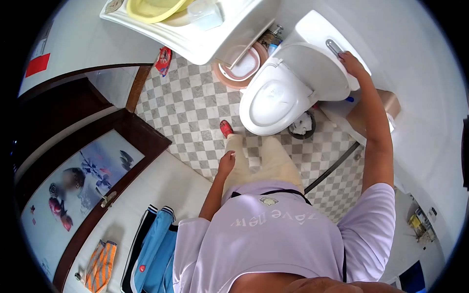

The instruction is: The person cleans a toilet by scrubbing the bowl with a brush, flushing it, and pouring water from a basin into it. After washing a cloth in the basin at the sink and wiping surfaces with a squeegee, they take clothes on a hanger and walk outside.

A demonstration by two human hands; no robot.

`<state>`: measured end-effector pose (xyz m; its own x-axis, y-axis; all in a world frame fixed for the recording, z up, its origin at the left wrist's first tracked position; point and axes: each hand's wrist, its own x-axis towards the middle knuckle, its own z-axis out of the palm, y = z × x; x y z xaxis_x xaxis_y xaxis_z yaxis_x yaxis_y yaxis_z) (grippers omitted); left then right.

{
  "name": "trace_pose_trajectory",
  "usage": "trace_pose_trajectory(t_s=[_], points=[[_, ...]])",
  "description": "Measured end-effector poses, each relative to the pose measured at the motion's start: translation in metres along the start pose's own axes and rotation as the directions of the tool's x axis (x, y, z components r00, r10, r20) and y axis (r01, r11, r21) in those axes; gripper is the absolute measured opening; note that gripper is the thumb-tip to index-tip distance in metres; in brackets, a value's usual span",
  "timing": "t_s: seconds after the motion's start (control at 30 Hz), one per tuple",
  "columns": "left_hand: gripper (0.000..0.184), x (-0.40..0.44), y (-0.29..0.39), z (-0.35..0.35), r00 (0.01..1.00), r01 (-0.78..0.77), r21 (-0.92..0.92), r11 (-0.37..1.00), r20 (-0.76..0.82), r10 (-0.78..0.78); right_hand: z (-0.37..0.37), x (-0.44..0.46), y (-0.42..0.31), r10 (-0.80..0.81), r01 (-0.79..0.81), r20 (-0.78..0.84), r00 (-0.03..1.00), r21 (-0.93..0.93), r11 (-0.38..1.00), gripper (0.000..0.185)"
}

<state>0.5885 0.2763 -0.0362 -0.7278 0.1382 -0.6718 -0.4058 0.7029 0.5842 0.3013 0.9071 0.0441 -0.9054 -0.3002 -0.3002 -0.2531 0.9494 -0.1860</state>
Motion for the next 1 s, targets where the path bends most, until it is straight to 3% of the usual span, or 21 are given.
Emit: trace_pose_trajectory(t_s=[0.03, 0.07, 0.13, 0.23, 0.3, 0.4, 0.47, 0.57, 0.6, 0.67, 0.77, 0.9, 1.0], points=[[0.022, 0.004, 0.008, -0.012, 1.000, -0.010, -0.019, 1.000, 0.000, 0.010, -0.010, 0.010, -0.004, 0.199, -0.197, 0.146, 0.969, -0.028, 0.980, 0.034], [0.022, 0.006, 0.015, -0.023, 1.000, -0.018, -0.040, 0.999, 0.005, 0.018, -0.030, -0.005, -0.034, 0.563, -0.523, -0.067, 0.823, 0.295, 0.800, 0.040], [0.022, 0.021, 0.015, -0.039, 0.996, -0.083, -0.062, 0.995, 0.006, 0.084, -0.036, -0.014, -0.066, 0.657, -0.459, -0.376, 0.654, 0.493, 0.739, 0.041], [0.023, 0.028, -0.005, -0.074, 0.984, -0.175, -0.019, 0.984, 0.024, 0.176, -0.044, -0.028, -0.122, 0.544, -0.567, -0.661, 0.518, 0.212, 0.796, 0.039], [0.023, 0.040, -0.014, -0.113, 0.979, -0.203, 0.044, 0.978, 0.043, 0.201, -0.044, -0.034, -0.179, 0.612, -0.596, -0.644, 0.460, 0.287, 0.750, 0.037], [0.023, 0.050, -0.037, -0.176, 0.983, -0.181, 0.079, 0.980, 0.005, 0.181, 0.004, -0.028, -0.257, 0.539, -0.472, -0.631, 0.558, 0.294, 0.831, 0.034], [0.024, 0.063, -0.077, -0.215, 0.984, -0.172, 0.072, 0.983, -0.041, 0.175, 0.035, -0.015, -0.324, 0.612, -0.432, -0.470, 0.635, 0.441, 0.787, 0.032], [0.027, 0.070, -0.113, -0.281, 0.993, -0.058, 0.111, 0.992, -0.097, 0.069, 0.044, 0.013, -0.433, 0.572, -0.292, -0.336, 0.748, 0.607, 0.739, 0.033], [0.027, 0.080, -0.142, -0.293, 0.982, -0.097, 0.120, 0.988, -0.151, 0.115, 0.034, 0.022, -0.469, 0.555, -0.255, -0.274, 0.786, 0.673, 0.694, 0.033], [0.024, 0.094, -0.169, -0.323, 0.989, 0.051, -0.058, 0.997, -0.136, -0.059, 0.034, 0.040, -0.511, 0.488, -0.192, -0.205, 0.848, 0.740, 0.645, 0.033], [0.023, 0.118, -0.199, -0.349, 0.973, 0.030, -0.057, 0.998, -0.226, -0.042, 0.006, 0.073, -0.556, 0.393, -0.069, -0.275, 0.878, 0.738, 0.671, 0.028], [0.022, 0.136, -0.184, -0.366, 0.987, 0.084, -0.423, 0.902, -0.086, -0.132, -0.047, 0.131, -0.578, 0.348, -0.039, -0.297, 0.889, 0.709, 0.704, 0.024], [0.024, 0.148, -0.150, -0.382, 1.000, 0.001, -0.565, 0.825, 0.004, 0.002, -0.056, 0.186, -0.568, 0.347, -0.010, -0.355, 0.868, 0.687, 0.726, 0.025]])
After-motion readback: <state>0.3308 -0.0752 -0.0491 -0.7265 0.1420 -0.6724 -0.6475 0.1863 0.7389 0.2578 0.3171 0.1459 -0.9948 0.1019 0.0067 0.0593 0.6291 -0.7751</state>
